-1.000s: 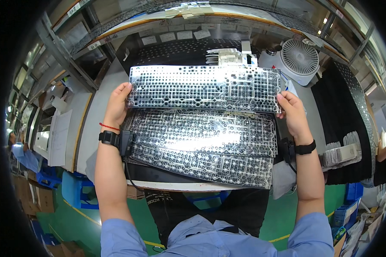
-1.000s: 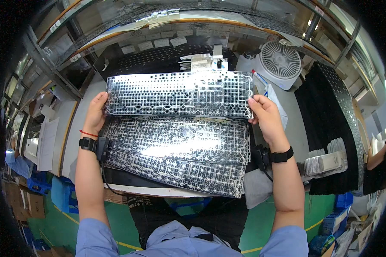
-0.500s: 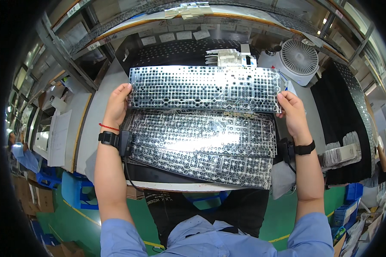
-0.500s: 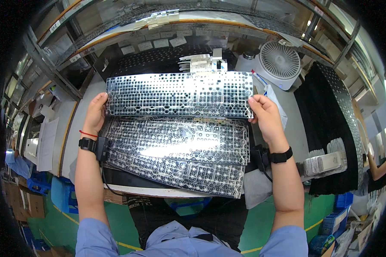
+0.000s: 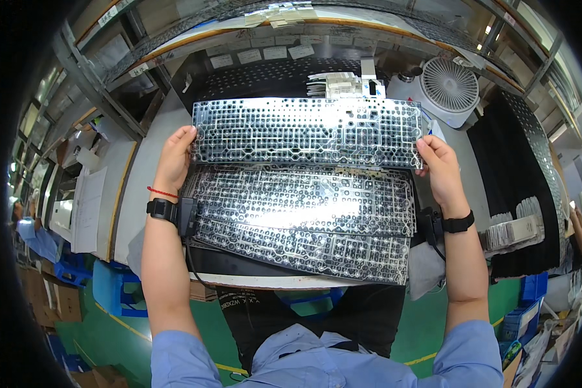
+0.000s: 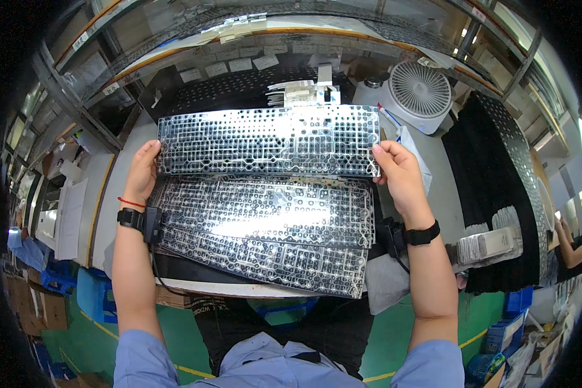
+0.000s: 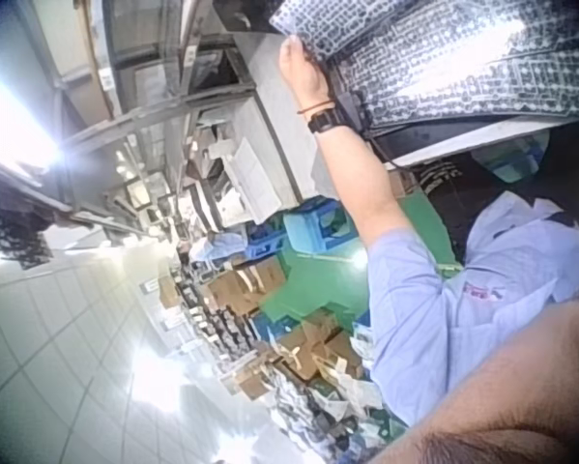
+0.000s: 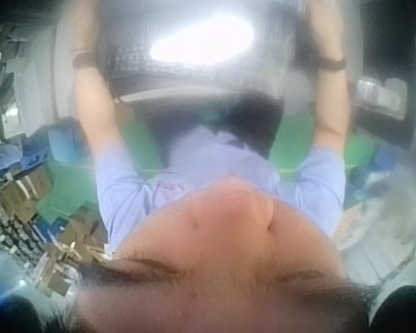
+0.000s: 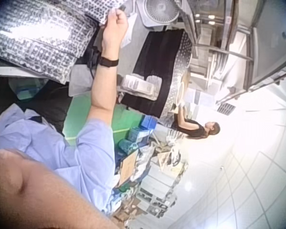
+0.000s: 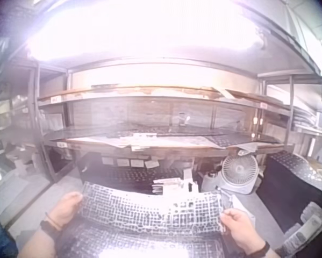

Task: Inspecting and stacking metallic internal keyboard sheets on a workstation.

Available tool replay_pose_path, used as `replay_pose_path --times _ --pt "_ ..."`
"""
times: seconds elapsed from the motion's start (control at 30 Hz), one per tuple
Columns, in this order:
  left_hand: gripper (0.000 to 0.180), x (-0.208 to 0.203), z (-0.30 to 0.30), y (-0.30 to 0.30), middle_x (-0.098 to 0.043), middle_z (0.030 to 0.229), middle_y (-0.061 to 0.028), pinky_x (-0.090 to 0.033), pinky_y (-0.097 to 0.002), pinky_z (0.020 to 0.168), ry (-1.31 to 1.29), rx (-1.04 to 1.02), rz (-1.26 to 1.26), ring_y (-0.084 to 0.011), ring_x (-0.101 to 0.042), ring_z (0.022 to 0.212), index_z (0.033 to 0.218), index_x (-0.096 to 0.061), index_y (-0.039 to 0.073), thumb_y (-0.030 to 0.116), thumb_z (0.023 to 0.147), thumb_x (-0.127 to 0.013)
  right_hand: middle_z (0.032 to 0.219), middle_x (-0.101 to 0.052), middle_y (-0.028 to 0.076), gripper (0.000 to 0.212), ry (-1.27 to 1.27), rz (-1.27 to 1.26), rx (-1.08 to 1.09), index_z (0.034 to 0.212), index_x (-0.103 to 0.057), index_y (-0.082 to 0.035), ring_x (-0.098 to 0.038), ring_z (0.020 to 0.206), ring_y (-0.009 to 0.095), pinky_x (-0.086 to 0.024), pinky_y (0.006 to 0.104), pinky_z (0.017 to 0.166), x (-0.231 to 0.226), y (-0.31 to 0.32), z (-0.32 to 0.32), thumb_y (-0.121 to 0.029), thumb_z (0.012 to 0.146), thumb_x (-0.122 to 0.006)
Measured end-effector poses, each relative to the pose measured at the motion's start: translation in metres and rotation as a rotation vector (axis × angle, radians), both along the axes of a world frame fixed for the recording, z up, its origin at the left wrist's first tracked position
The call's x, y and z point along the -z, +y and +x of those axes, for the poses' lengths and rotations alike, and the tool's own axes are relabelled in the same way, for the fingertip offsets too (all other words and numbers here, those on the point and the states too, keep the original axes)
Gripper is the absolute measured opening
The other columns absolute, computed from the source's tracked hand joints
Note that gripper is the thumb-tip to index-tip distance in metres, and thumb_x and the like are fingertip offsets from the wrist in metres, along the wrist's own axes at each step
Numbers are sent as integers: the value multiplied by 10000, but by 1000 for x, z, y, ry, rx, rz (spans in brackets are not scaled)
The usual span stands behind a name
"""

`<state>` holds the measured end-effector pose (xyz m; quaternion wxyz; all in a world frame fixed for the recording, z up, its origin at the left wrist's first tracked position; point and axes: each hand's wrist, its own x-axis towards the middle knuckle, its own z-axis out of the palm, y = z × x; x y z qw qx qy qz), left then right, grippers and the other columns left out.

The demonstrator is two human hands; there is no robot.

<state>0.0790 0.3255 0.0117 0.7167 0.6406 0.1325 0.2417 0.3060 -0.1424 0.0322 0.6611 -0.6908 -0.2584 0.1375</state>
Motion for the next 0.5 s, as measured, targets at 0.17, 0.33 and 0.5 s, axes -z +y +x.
replay_pose_path --times 0.17,0.33,0.5 --pt "170 -1 0 -1 -683 924 4 -500 -226 761 5 2 10 -72 -629 812 1019 -633 57 193 1012 -531 710 -595 -54 209 5 -2 9 936 -632 -80 -493 566 25 -380 172 539 -1 0 -1 -266 1001 -564" --pt "165 -1 0 -1 -681 929 5 -500 -226 763 -5 5 -3 -73 -627 805 1021 -632 58 190 1010 -534 761 -637 -31 192 37 14 -1 982 -615 -66 -566 623 23 -430 157 526 -1 1 -1 -246 1005 -552" --pt "157 0 1 -2 -675 930 14 -494 -225 774 -5 9 -15 -69 -620 812 1044 -630 56 181 1003 -545 895 -675 13 208 66 106 -61 1169 -542 -30 -616 681 32 -490 157 538 -1 1 -2 -156 1003 -534"
